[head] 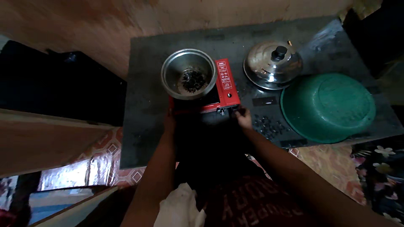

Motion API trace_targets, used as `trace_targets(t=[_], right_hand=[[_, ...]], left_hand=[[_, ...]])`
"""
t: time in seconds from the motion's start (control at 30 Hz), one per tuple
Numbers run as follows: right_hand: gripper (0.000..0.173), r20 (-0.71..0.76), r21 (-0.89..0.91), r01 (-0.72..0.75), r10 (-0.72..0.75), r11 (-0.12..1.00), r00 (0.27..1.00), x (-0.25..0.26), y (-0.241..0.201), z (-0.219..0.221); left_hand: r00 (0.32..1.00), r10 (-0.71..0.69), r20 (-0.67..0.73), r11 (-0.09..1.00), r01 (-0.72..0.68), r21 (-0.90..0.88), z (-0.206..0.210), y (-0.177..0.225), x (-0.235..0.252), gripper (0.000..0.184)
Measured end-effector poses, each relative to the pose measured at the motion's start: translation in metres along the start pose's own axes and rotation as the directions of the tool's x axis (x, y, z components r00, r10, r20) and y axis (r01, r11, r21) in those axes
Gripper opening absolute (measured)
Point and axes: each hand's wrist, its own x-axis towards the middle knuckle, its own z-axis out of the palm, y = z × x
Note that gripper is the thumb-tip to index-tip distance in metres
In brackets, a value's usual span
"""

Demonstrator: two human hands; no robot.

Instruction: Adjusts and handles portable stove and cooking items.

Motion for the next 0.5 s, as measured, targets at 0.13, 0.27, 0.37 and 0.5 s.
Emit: trace_targets(t=[0.13,0.27,0.37,0.5], right_hand=[[0.044,0.252,0.339,-0.359,0.284,0.87,0.925,0.002,-0.011,0.001],[0.042,0.475,0.447,-0.478,0.252,0.756,0.843,0.013,0.0,-0.009],[0.035,0.475,0.386,-0.469,0.265,0.794,0.839,0.016,-0.006,-0.014],[0.033,0.291,0.227,-0.356,0.286,0.907,0.913,0.007,-0.019,-0.003]], left_hand=[[0.999,-0.041,-0.032,0.999,0.042,0.031,0.0,0.005,-0.001,0.053],[0.997,-0.071,-0.004,0.995,0.071,0.066,-0.001,0.014,-0.012,0.054],[0.999,-0.055,0.0,0.998,0.055,0.03,-0.001,0.014,-0.012,0.054],[0.999,-0.043,-0.002,0.999,0.043,0.003,0.001,0.004,-0.006,0.055]])
